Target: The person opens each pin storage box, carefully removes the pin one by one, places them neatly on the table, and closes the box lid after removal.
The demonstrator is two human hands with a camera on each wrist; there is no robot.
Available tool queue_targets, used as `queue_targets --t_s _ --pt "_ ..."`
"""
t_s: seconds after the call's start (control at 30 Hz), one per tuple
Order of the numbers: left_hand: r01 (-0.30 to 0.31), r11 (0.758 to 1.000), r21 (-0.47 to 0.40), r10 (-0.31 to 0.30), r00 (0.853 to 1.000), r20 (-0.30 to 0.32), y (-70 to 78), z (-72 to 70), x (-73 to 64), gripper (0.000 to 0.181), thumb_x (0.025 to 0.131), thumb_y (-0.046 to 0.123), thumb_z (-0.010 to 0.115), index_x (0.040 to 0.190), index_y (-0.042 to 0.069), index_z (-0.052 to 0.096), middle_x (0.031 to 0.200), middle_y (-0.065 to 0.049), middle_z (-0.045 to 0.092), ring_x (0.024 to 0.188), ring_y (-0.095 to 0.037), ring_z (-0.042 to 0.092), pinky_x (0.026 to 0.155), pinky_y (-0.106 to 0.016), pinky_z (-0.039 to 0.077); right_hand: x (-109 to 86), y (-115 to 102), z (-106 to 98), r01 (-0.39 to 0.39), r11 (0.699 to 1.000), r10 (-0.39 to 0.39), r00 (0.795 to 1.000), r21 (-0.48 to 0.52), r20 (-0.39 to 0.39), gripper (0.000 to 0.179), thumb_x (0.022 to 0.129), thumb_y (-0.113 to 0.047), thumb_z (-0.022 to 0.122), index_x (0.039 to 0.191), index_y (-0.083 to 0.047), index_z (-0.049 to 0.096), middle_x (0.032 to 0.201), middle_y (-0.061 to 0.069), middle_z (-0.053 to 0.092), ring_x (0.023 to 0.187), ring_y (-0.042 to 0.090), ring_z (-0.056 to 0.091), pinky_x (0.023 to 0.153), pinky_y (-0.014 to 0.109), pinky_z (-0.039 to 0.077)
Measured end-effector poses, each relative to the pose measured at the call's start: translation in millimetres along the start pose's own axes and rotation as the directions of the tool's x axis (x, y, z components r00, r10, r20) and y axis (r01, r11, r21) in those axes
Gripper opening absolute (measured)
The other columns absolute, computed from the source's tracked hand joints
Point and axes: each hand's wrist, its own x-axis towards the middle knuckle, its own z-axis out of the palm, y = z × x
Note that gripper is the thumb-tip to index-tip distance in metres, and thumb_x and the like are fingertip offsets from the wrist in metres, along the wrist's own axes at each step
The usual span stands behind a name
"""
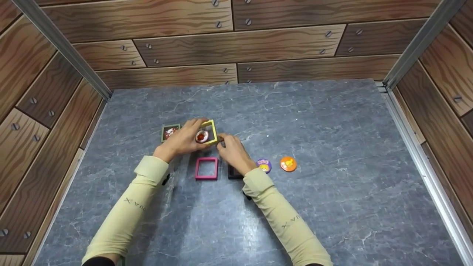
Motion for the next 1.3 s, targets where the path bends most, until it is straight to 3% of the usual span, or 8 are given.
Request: queue_targets --t_s 0.13,0.4,0.57,0.73,1.03,1.3 --pt "-0.005 1.0 -0.029 0.005 1.0 -0.009 0.1 1.3 -4.7 0.087 0.088 0.041 0.085 0.156 0.009 0.04 0.15 -0.021 0.054 0.138 -0.039 0.055 0.113 -0.051 0.055 -0.8 1.2 -0.2 0.005 1.0 -0.005 1.0 0.026 0.008 0.041 0.097 -0.005 0.059 0.136 0.005 0.067 0.124 0.022 0.076 0.112 0.036 0.072 0.104 0.049 0.06" --pt "-0.026 0.998 -0.065 0.024 0.999 -0.029 3.4 2.1 -19.7 0.087 0.087 0.039 0.085 0.156 0.011 0.04 0.147 -0.017 0.055 0.135 -0.035 0.056 0.111 -0.049 0.056 -6.8 1.7 -2.1 -0.033 0.989 0.031 0.999 0.147 0.017 0.038 0.102 -0.011 0.061 0.137 0.002 0.067 0.126 0.024 0.075 0.118 0.038 0.072 0.106 0.046 0.06" --pt "-0.051 0.996 -0.071 0.049 0.998 -0.033 7.3 1.7 -29.0 0.087 0.087 0.04 0.085 0.156 0.012 0.04 0.144 -0.015 0.055 0.134 -0.032 0.055 0.114 -0.046 0.054 -10.1 3.8 -2.2 -0.058 0.976 0.055 0.998 0.212 0.02 0.038 0.103 -0.013 0.064 0.136 0.003 0.068 0.115 0.024 0.077 0.098 0.023 0.074 0.086 0.027 0.06" --pt "-0.066 0.994 -0.084 0.064 0.998 -0.025 11.4 -0.9 -36.1 0.089 0.087 0.041 0.086 0.157 0.014 0.039 0.146 -0.013 0.055 0.137 -0.031 0.054 0.117 -0.046 0.052 -11.4 6.3 -2.8 -0.082 0.936 0.062 0.996 0.342 0.069 0.039 0.105 -0.012 0.062 0.138 0.008 0.064 0.102 0.025 0.078 0.078 0.012 0.07 0.076 0.028 0.063" --pt "-0.095 0.989 -0.113 0.091 0.995 -0.037 18.1 -6.0 -48.0 0.091 0.086 0.039 0.087 0.158 0.015 0.037 0.146 -0.011 0.054 0.137 -0.028 0.053 0.116 -0.045 0.052 -14.6 4.6 -5.6 -0.115 0.887 0.059 0.989 0.448 0.136 0.038 0.108 -0.016 0.059 0.137 0.009 0.064 0.094 0.008 0.079 0.067 0.007 0.068 0.071 0.029 0.063" --pt "-0.106 0.987 -0.12 0.101 0.994 -0.046 22.6 -6.4 -59.5 0.092 0.084 0.036 0.088 0.158 0.017 0.038 0.146 -0.01 0.055 0.136 -0.027 0.054 0.116 -0.044 0.053 -20.2 7.9 -5.7 -0.165 0.859 0.074 0.977 0.485 0.201 0.038 0.109 -0.02 0.058 0.132 0.009 0.064 0.075 -0.009 0.072 0.068 0.008 0.07 0.06 0.019 0.051"
